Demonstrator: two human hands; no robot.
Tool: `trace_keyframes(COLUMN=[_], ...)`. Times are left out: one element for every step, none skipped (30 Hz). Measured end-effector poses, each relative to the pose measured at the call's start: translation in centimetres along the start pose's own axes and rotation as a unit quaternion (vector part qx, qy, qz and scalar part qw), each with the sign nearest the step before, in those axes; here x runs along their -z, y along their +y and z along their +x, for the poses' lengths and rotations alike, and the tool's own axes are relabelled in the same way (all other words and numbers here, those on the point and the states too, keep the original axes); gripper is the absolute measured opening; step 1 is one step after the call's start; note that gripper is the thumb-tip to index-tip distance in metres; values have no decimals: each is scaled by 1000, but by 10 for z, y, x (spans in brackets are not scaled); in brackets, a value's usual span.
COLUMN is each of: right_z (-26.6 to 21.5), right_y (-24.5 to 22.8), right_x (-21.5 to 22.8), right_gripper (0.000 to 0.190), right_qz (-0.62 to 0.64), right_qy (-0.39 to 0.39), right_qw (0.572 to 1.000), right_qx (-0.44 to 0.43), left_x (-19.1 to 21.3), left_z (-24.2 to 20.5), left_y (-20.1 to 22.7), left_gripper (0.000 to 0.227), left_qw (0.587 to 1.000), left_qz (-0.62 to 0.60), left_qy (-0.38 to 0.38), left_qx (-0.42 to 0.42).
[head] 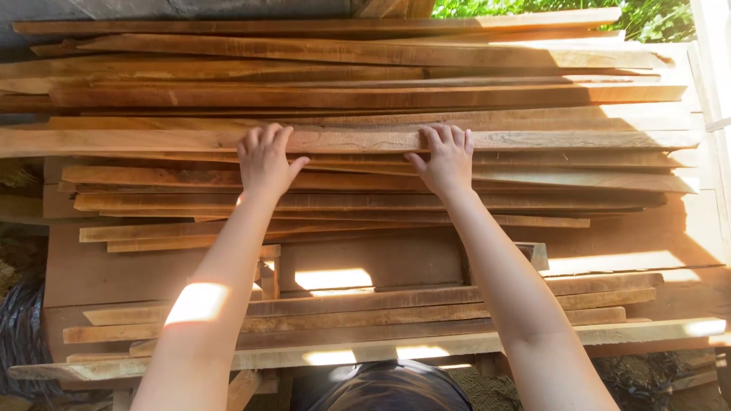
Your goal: Sorting and arranging thin wood planks into a storage or drying rack.
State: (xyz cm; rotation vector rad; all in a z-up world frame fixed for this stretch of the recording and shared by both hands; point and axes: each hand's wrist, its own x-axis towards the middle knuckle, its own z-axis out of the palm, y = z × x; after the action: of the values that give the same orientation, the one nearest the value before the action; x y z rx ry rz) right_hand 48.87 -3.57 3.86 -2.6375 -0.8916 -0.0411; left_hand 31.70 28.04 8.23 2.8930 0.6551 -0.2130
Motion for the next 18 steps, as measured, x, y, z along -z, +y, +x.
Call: trace_keyframes(right_z=[0, -1, -1, -5, -6, -6, -11, -16, -19, -26, -38, -50, -63, -76, -85, -91, -101, -111], right_y=[0, 1, 2, 6, 8, 9, 9, 9, 12, 11, 8, 5, 7, 10, 12, 11, 9, 7], right_x=[-2, -3, -3, -3, -4, -5, -1, 4, 9, 16, 22, 28, 23, 19, 14, 16, 18, 19], right_gripper=[63, 62, 62, 62, 62, 62, 62, 63, 65, 65, 60, 56, 56, 57, 59, 59, 57, 56], right_qz=[-1, 7, 15, 13, -1, -15, -14, -18, -25, -27, -11, 5, 6, 19, 31, 32, 36, 39], right_qy=[-2, 7, 17, 17, 26, 34, 35, 48, 62, 64, 57, 49, 47, 31, 19, 20, 14, 8], right_qw=[1000, 1000, 1000, 1000, 1000, 999, 999, 998, 995, 995, 996, 996, 997, 997, 998, 998, 998, 998], right_qx=[-2, -1, 0, -2, 10, 23, 23, 46, 68, 68, 68, 67, 68, 62, 58, 59, 49, 39], left_x=[0, 1, 3, 1, 1, 2, 8, 13, 17, 24, 28, 32, 26, 21, 17, 10, 2, -5], left_z=[4, 7, 12, 11, 12, 13, 5, -2, -6, -11, -22, -33, -39, -45, -47, -50, -55, -61], left_y=[-2, -3, -3, -1, -3, -4, -5, -7, -6, -2, 1, 4, 4, 5, 5, 6, 7, 7], left_gripper=[65, 63, 61, 61, 56, 50, 50, 48, 47, 47, 47, 47, 47, 47, 47, 47, 48, 49], left_qw=[1000, 1000, 1000, 1000, 1000, 1000, 1000, 999, 998, 998, 998, 996, 996, 992, 986, 986, 980, 973], left_qz=[-1, 3, 7, 6, 11, 16, 18, 15, 11, 11, 14, 18, 17, 43, 69, 70, 83, 96], left_qy=[-2, 3, 9, 8, -1, -10, -10, -13, -15, -13, -41, -70, -72, -111, -146, -145, -173, -201], left_qx=[-1, 4, 7, 5, 4, 2, 2, -26, -56, -58, -55, -51, -50, -51, -52, -51, -52, -53])
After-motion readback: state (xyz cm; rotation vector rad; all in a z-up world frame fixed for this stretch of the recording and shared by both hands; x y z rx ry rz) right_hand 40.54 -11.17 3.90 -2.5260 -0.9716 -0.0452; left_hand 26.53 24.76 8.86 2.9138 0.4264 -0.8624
